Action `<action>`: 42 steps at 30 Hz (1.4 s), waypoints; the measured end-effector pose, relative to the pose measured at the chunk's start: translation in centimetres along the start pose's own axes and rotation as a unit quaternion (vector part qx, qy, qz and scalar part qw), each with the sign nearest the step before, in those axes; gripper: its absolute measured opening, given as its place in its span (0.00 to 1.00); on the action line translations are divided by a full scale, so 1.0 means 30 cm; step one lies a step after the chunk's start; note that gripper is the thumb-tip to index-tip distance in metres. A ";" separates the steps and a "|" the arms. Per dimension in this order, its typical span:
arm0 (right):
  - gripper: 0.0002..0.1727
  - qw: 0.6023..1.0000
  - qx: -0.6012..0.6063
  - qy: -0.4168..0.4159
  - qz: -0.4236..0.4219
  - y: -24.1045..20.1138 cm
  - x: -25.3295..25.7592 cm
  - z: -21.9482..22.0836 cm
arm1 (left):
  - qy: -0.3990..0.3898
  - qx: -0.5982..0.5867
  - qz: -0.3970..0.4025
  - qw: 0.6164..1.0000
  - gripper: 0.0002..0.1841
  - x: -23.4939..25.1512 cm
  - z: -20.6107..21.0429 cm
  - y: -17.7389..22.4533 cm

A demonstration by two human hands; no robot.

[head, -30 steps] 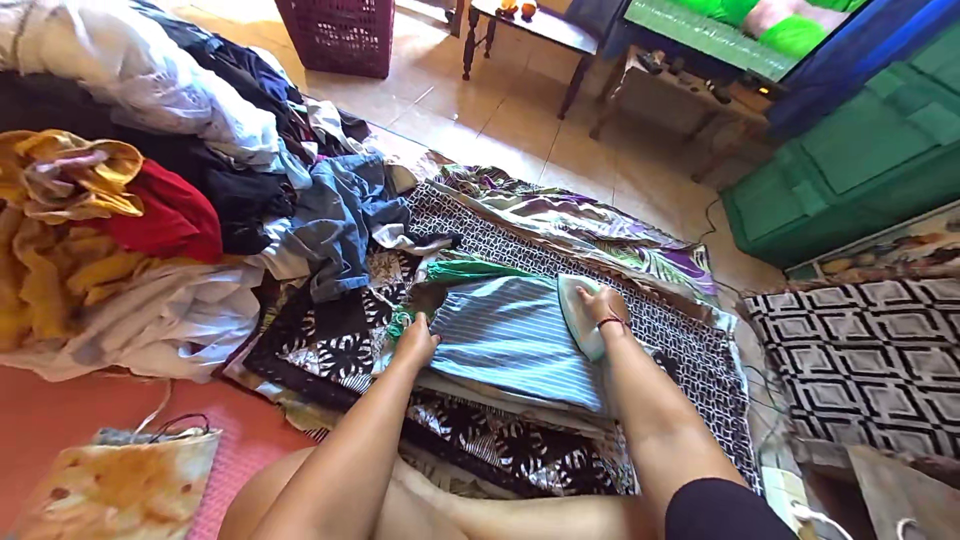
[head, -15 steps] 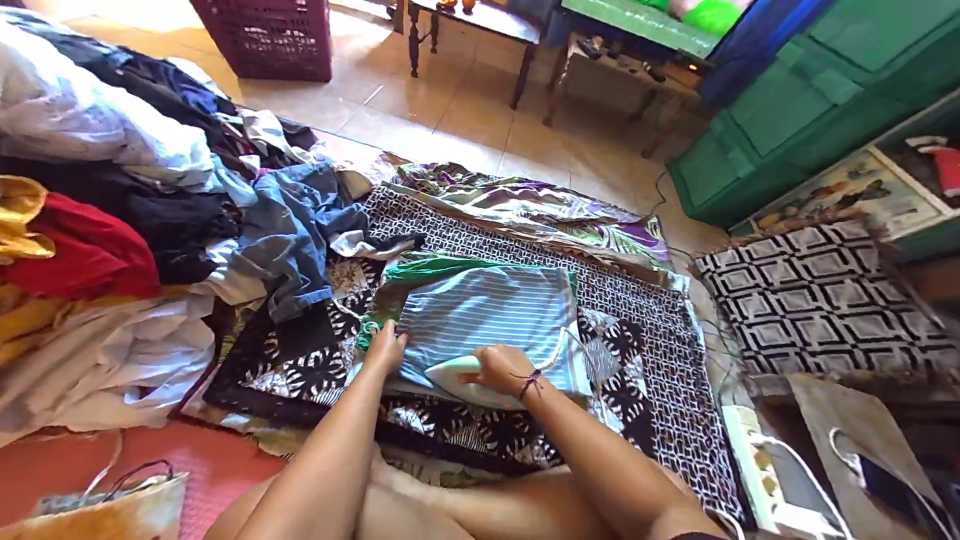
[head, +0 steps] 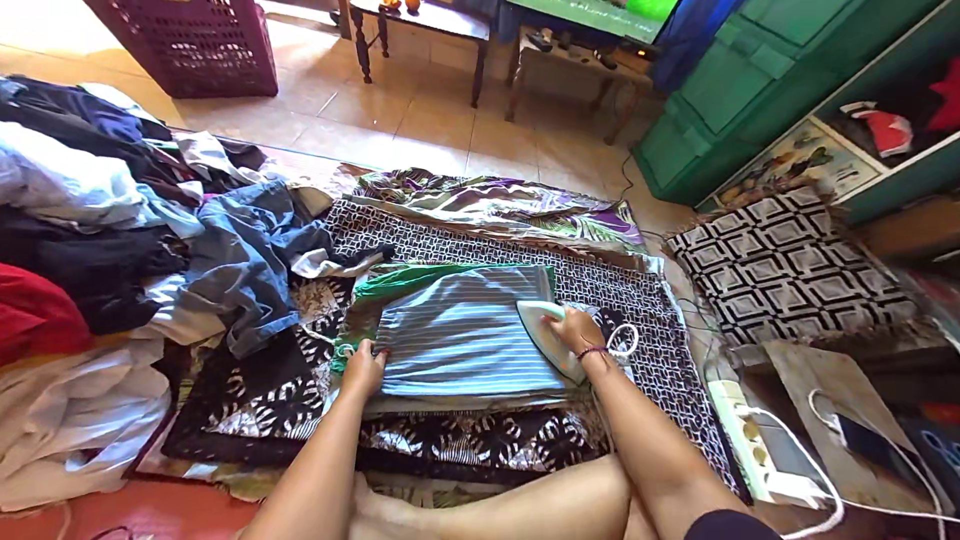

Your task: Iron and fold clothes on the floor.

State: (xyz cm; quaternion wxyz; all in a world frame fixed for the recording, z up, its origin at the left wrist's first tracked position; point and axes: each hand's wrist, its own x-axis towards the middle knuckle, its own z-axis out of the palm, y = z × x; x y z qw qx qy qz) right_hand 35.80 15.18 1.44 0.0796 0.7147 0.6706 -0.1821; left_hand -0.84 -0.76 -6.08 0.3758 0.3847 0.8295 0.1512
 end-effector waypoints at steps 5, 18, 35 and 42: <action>0.37 0.999 0.051 0.010 0.009 -0.145 0.169 -0.041 | 0.010 0.009 0.002 1.000 0.21 0.007 0.002 -0.004; 0.35 0.991 0.119 0.056 -0.016 -0.103 0.236 -0.024 | 0.017 -0.020 0.034 0.999 0.21 0.000 0.008 -0.032; 0.43 0.990 0.132 -0.003 0.047 0.153 -0.093 0.110 | -0.060 0.102 0.226 0.967 0.30 -0.126 0.012 0.174; 0.29 0.985 0.147 -0.058 0.071 0.174 -0.093 0.144 | -0.178 0.218 0.139 0.949 0.55 -0.092 0.084 0.108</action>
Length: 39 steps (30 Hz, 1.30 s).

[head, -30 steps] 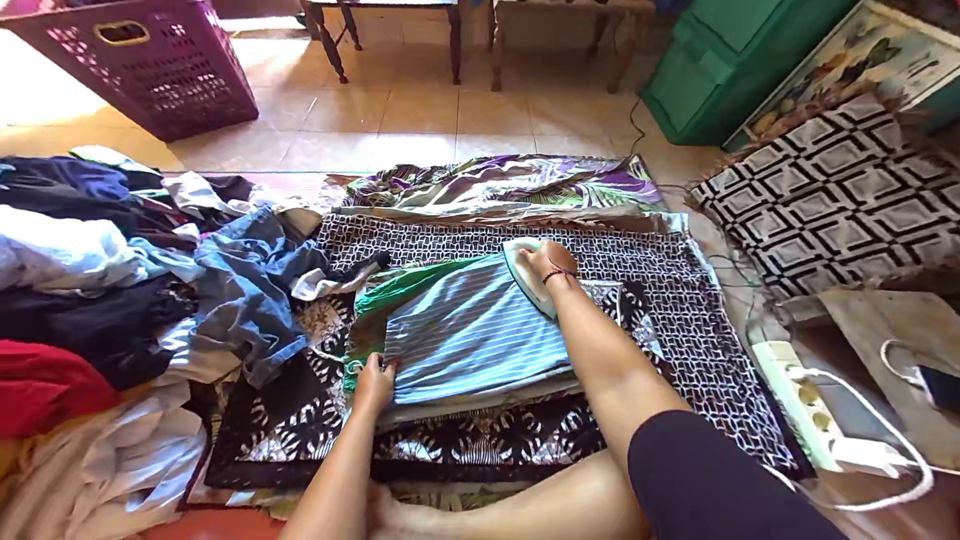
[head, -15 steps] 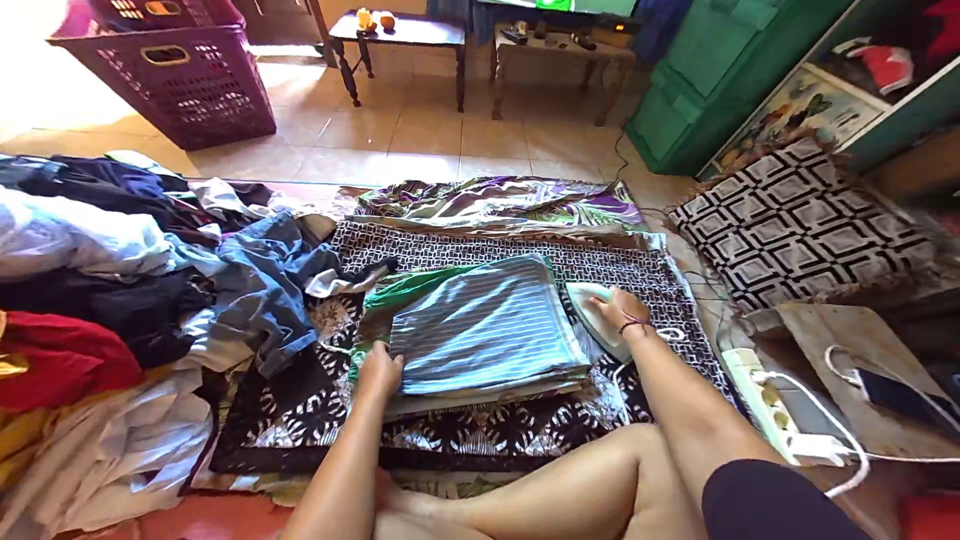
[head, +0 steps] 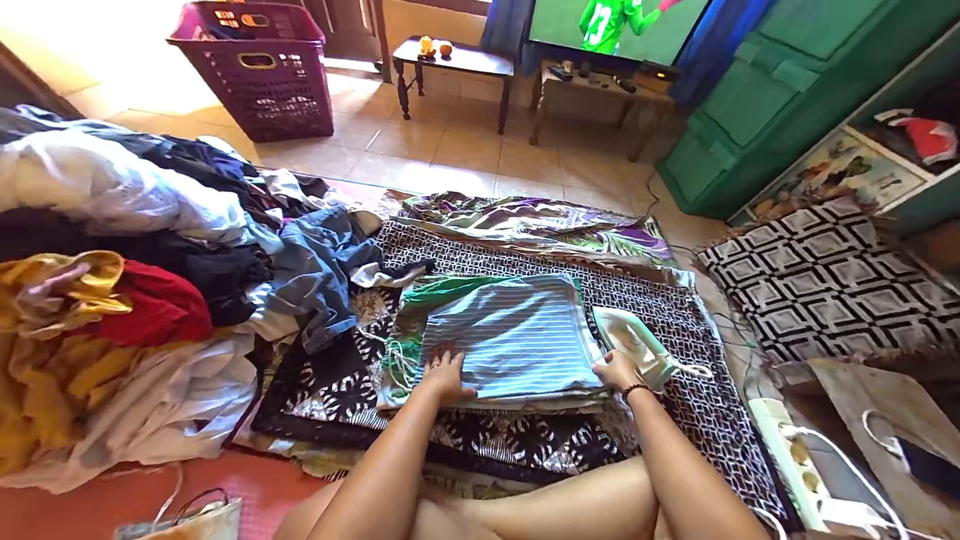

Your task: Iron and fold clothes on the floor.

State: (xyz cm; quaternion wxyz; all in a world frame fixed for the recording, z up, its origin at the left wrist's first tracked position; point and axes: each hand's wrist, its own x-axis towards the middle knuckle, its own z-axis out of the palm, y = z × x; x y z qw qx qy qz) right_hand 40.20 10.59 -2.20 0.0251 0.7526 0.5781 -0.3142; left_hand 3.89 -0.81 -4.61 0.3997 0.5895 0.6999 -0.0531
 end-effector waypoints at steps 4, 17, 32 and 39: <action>0.21 0.995 -0.080 0.049 -0.018 -0.099 -0.086 -0.030 | -0.005 -0.034 0.010 0.999 0.51 0.016 -0.012 -0.007; 0.18 0.895 -0.006 -0.109 -0.432 -0.861 -0.531 0.411 | 0.102 -0.687 -0.020 0.719 0.43 -0.056 -0.140 -0.122; 0.39 0.953 0.279 -0.102 -0.055 -0.522 -0.068 0.394 | 0.291 -0.199 -0.064 0.934 0.31 -0.094 -0.222 -0.012; 0.10 0.819 0.525 -0.229 -0.023 -0.642 -0.180 0.393 | 0.120 -0.087 -0.014 0.989 0.63 -0.123 -0.083 0.212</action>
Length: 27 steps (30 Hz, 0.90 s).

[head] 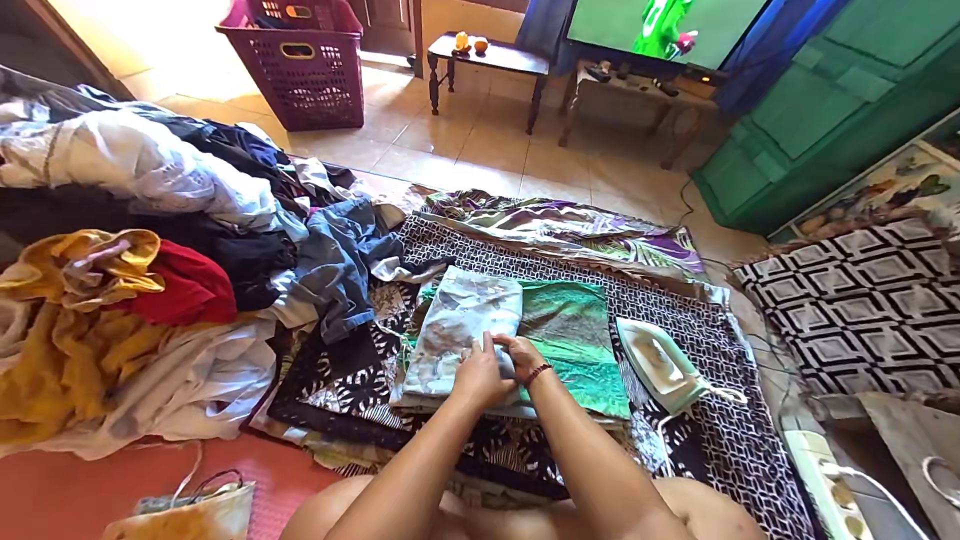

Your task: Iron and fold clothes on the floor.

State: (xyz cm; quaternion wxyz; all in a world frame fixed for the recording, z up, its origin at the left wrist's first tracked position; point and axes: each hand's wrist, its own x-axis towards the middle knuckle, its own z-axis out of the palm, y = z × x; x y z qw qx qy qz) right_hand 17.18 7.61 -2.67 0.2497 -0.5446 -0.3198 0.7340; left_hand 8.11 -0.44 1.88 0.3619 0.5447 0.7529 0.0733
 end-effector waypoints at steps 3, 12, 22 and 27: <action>0.11 0.996 0.080 -0.037 0.003 -0.025 -0.033 0.023 | 0.014 0.041 -0.020 0.999 0.67 -0.039 -0.018 0.026; 0.18 0.983 0.167 -0.068 0.046 -0.115 -0.039 0.027 | 0.083 0.062 0.075 0.992 0.34 -0.100 -0.102 0.073; 0.15 0.976 0.046 0.108 -0.184 -0.422 -0.011 0.007 | 0.124 0.067 -0.032 0.990 0.17 -0.130 -0.332 -0.022; 0.16 0.934 0.080 0.063 -0.342 -0.539 -0.177 -0.176 | 0.466 0.013 0.211 0.859 0.11 -0.090 -0.290 -0.074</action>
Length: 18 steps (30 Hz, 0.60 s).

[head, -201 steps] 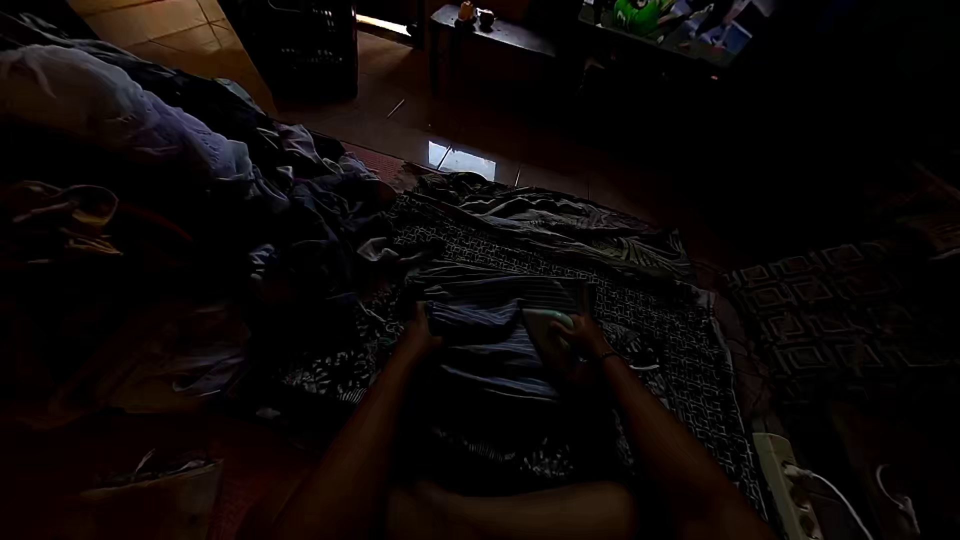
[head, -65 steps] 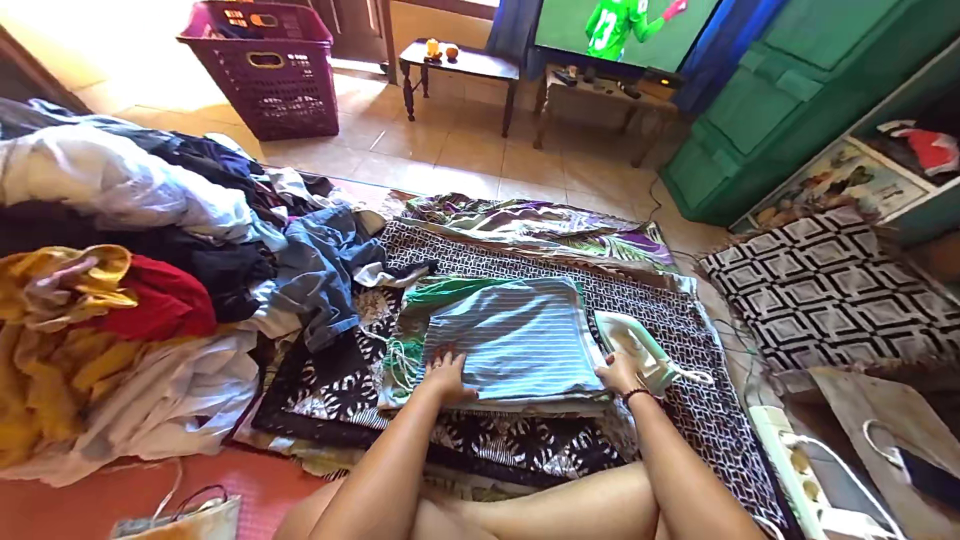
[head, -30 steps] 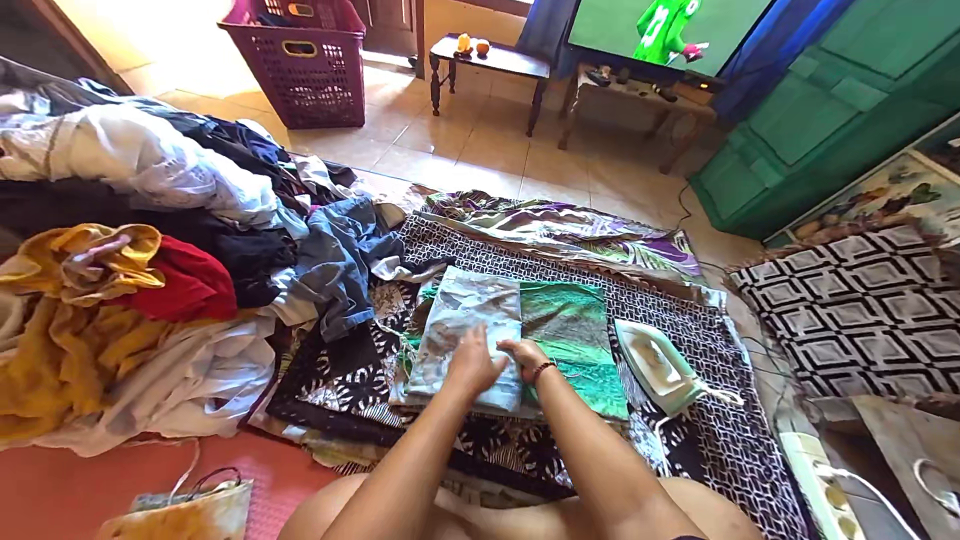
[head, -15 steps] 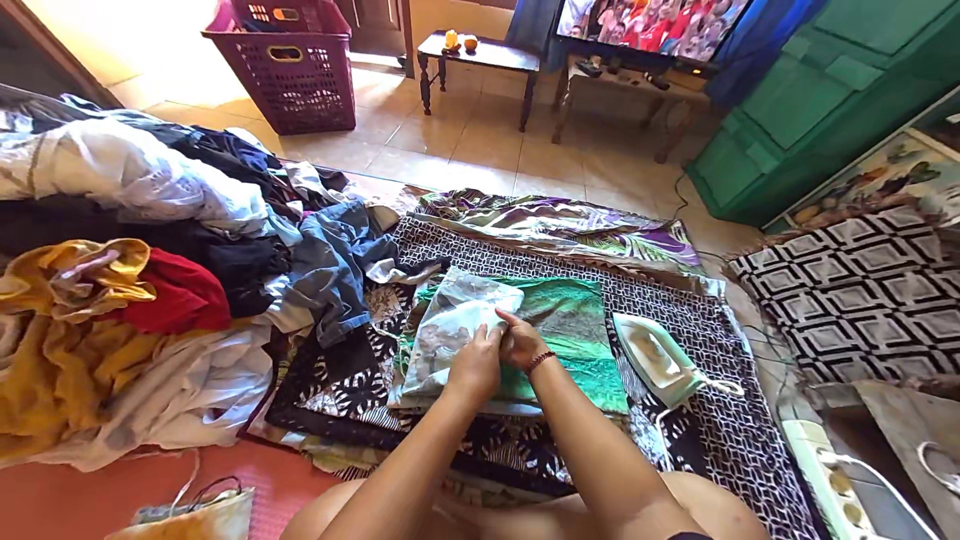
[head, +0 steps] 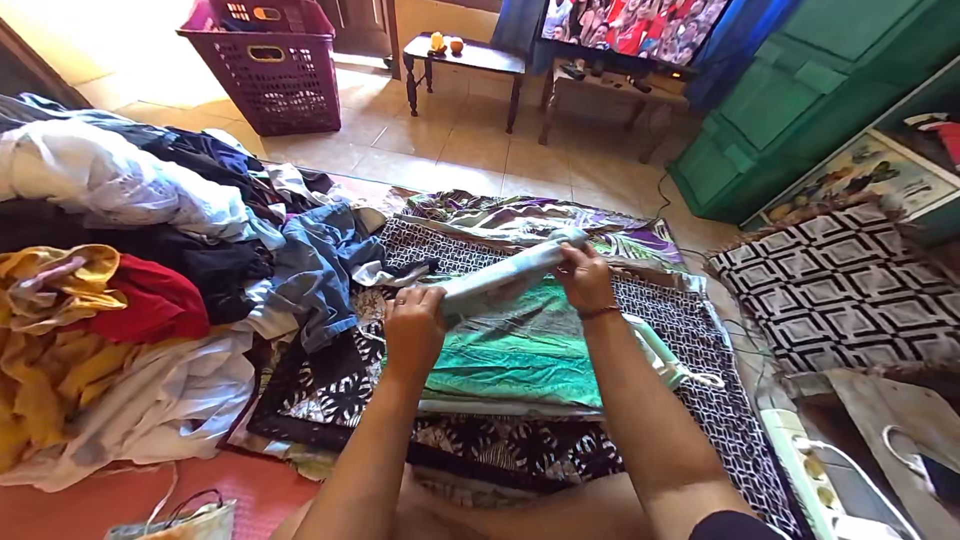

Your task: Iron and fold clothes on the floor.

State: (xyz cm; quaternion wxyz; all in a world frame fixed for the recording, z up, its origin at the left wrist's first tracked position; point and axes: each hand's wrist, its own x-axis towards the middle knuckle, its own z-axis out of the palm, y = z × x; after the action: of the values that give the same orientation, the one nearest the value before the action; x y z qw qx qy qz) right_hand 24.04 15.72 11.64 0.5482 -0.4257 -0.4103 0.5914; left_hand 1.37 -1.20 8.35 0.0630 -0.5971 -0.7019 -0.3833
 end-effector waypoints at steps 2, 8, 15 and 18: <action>0.18 1.000 0.004 0.025 -0.004 -0.014 -0.030 -0.124 | 0.025 -0.030 0.056 0.998 0.09 -0.017 0.048 -0.007; 0.22 0.896 -0.378 0.027 0.231 0.214 -0.166 -0.570 | -0.442 0.030 -0.024 0.896 0.16 -0.141 0.235 -0.030; 0.31 0.717 -0.684 0.105 0.078 0.089 -0.083 -0.669 | -0.487 0.004 -0.223 0.845 0.30 -0.160 0.275 -0.089; 0.41 0.669 -0.721 0.056 0.170 0.127 0.020 -0.718 | -0.457 -0.021 -0.328 0.826 0.42 -0.174 0.295 -0.119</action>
State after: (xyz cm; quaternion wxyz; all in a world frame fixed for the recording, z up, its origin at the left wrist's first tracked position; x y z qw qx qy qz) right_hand 43.41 16.48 1.50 -0.0174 -0.7834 -0.5978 0.1695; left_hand 2.93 0.14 -2.34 -0.4072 -0.4393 -0.7968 -0.0797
